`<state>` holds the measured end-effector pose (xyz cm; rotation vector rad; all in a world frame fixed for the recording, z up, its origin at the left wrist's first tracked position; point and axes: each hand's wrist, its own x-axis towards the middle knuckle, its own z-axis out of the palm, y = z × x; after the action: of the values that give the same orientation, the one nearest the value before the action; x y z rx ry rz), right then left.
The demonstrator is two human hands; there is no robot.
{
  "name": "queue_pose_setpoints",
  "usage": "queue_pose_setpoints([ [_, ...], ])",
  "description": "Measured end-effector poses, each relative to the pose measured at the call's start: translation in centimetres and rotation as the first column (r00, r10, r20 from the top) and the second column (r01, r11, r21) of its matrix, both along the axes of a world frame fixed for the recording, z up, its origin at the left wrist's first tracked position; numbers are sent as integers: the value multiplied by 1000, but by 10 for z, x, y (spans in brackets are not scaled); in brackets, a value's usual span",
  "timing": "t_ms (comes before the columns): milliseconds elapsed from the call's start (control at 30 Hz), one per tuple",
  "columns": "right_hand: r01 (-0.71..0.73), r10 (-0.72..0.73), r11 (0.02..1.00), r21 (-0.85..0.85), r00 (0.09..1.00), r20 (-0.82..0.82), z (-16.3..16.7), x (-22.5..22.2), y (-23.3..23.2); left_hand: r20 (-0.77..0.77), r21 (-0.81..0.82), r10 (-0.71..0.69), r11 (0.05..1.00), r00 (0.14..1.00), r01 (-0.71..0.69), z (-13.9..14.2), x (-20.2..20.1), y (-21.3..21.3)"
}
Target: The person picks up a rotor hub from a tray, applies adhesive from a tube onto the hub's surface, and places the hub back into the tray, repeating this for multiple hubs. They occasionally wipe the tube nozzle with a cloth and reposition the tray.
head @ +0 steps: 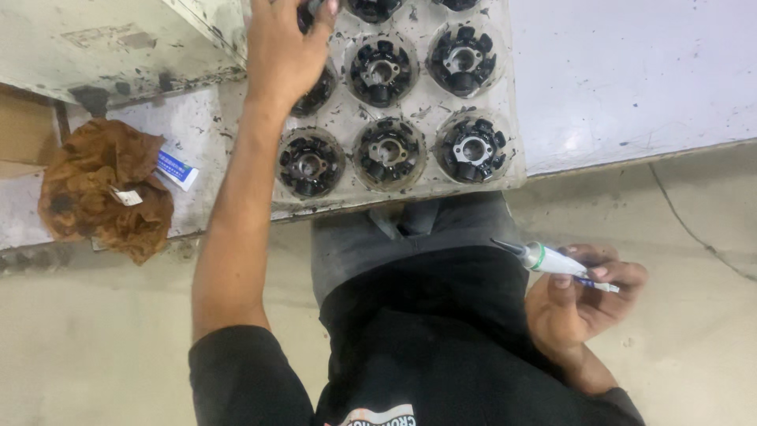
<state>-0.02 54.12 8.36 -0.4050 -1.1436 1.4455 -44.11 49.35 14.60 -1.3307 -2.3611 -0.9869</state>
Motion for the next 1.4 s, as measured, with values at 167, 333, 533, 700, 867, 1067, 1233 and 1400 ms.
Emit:
queue_pose_setpoints([
  [167, -39, 40, 999, -33, 999, 20, -4, -10, -2, 835, 382, -391, 918, 387, 103, 27, 75, -60],
  [333, -125, 132, 989, -84, 988, 76, 2, -14, -10, 553, 811, -772, 585, 312, 11, 20, 174, -86],
  [533, -153, 153, 988, -5, 982, 107, 0, -24, -22, 377, 837, -926, 347, -14, -422, 3, 219, -89],
  [700, -190, 165, 976, 103, 963, 214, 2, -23, -29, 362, 840, -932, 328, -4, -432, 9, 228, -93],
  [867, -296, 174, 912, 284, 906, 387, 17, -18, -24, 407, 828, -913, 354, 32, -435, 14, 231, -93],
  [1067, -434, 248, 821, 372, 856, 454, 29, -16, -11, 435, 872, -892, 381, 126, -307, 9, 239, -98],
  [1233, -509, 254, 749, 424, 812, 525, 35, -5, 0, 448, 893, -850, 414, 278, -173, 6, 247, -101],
  [1400, -568, 241, 645, 512, 786, 569, 32, -1, 10, 479, 851, -726, 523, 494, -56, 10, 251, -98],
])
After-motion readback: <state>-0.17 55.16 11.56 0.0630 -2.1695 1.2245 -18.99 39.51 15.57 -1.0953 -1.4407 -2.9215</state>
